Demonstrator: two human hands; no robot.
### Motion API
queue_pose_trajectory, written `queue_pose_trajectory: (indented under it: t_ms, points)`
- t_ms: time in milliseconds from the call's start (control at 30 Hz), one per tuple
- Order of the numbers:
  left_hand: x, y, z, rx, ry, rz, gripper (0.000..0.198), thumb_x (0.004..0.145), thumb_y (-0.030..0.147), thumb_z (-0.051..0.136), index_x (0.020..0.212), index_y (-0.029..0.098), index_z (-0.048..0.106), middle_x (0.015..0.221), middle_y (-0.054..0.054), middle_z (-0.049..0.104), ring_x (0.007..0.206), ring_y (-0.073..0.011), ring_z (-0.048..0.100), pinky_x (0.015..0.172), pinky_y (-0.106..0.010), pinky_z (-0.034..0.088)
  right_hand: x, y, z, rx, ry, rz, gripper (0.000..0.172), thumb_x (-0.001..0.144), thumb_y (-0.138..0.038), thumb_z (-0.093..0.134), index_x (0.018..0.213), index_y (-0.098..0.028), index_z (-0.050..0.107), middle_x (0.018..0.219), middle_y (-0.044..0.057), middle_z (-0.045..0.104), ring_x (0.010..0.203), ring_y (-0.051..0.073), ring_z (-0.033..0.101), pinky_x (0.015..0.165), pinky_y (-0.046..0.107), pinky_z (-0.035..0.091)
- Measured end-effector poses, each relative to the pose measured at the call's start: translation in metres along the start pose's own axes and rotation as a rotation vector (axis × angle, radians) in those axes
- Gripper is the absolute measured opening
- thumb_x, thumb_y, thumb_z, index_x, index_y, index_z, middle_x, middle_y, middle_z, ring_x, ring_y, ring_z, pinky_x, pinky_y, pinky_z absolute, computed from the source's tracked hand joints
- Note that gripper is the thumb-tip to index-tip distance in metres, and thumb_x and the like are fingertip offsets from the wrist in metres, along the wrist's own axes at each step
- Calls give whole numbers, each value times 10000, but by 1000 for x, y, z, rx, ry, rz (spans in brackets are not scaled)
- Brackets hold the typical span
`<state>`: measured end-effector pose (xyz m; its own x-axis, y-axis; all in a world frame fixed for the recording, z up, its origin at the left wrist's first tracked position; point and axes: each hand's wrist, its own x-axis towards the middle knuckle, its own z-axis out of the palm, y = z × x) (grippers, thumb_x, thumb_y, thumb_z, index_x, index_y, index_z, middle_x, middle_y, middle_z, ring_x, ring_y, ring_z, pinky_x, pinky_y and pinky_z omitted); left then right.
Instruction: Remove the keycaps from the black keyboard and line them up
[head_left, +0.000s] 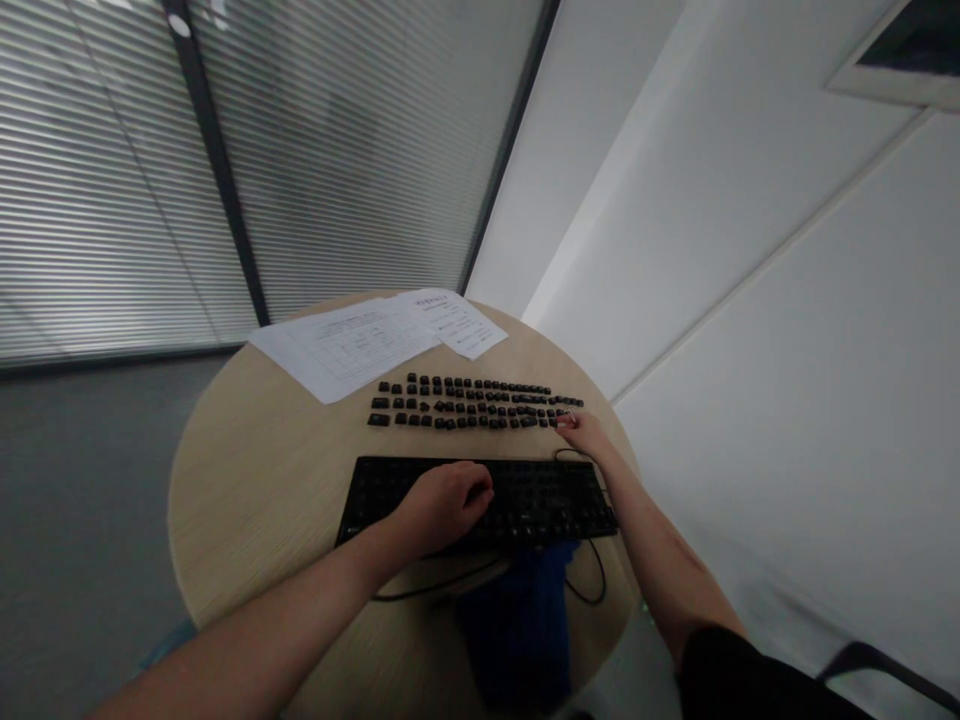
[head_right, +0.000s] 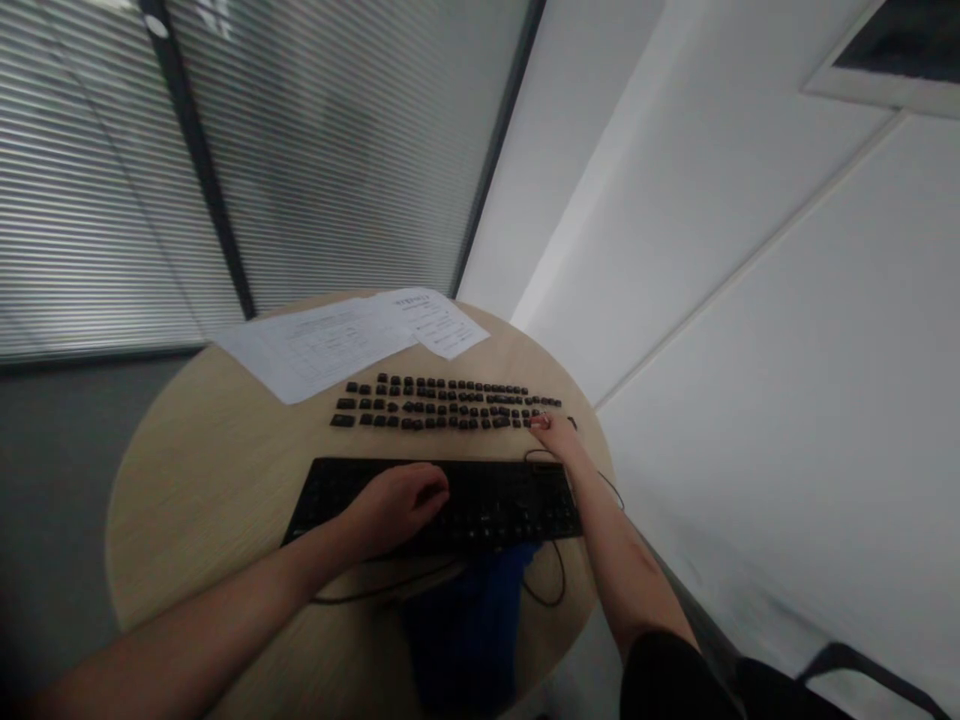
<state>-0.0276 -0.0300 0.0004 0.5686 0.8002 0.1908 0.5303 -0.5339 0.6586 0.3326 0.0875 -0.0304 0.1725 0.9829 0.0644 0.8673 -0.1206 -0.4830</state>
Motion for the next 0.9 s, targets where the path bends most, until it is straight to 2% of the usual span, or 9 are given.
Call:
queue_pose_trajectory:
  t_ms: [67, 167, 267, 333, 433, 533, 633, 733, 900]
  points:
    - [0, 1, -1, 5, -6, -9, 130, 897, 251, 562, 900, 200, 682, 839, -22, 685, 771, -184, 629, 704, -289, 445, -6, -3, -10, 14, 36, -1, 199, 772, -333, 667, 857, -186, 772, 715, 46, 727, 695, 206, 649, 654, 283, 472]
    - [0, 2, -2, 27, -16, -8, 129, 901, 240, 560, 899, 196, 682, 845, -24, 685, 778, -185, 632, 714, -296, 459, -24, -6, -32, 59, 114, 1, 427, 908, -500, 479, 867, -188, 768, 730, 74, 718, 718, 229, 648, 642, 305, 475]
    - [0, 2, -1, 77, -1, 26, 133, 906, 242, 561, 888, 191, 683, 863, -37, 684, 828, -202, 633, 768, -322, 483, -55, -7, -56, 391, 184, 6, 621, 941, -635, 354, 1034, -162, 747, 827, 79, 713, 650, 197, 628, 595, 298, 483]
    - [0, 2, -1, 109, 20, 69, 133, 906, 236, 566, 875, 188, 686, 882, -50, 683, 883, -218, 630, 832, -349, 494, -79, -6, -70, 601, 144, 36, 658, 926, -673, 357, 994, -152, 753, 846, 81, 698, 676, 188, 643, 626, 295, 512]
    - [1, -1, 2, 141, 28, 137, 122, 897, 241, 592, 914, 192, 702, 999, -71, 693, 997, -243, 620, 951, -401, 482, -111, -4, -83, 640, 74, 114, 659, 922, -685, 364, 881, -154, 753, 666, 39, 602, 590, 161, 585, 605, 291, 522]
    - [0, -7, 7, 203, 22, 152, 232, 873, 310, 645, 1073, 209, 707, 1255, -103, 653, 1193, -296, 568, 1080, -478, 412, -133, -1, -90, 581, 18, 190, 605, 894, -706, 430, 814, -170, 699, 565, -15, 481, 476, 128, 481, 491, 272, 474]
    - [-1, -12, 14, 289, -19, 118, 440, 868, 396, 658, 1270, 216, 645, 1447, -134, 546, 1363, -340, 460, 1170, -547, 295, -144, 4, -91, 546, -18, 151, 544, 851, -718, 505, 715, -198, 590, 556, -41, 428, 467, 113, 441, 474, 256, 463]
    - [-1, -15, 19, 346, -68, 91, 528, 897, 454, 613, 1370, 220, 582, 1518, -141, 483, 1428, -339, 399, 1202, -566, 223, -146, 9, -90, 483, -83, 64, 542, 869, -717, 480, 700, -208, 549, 571, -41, 430, 487, 116, 453, 488, 254, 462]
    - [-1, -15, 20, 367, -78, 97, 522, 926, 485, 555, 1380, 230, 577, 1539, -134, 462, 1448, -331, 379, 1207, -566, 203, -140, 19, -78, 403, -109, -27, 525, 913, -682, 433, 704, -212, 539, 641, -22, 484, 530, 127, 492, 502, 260, 461]
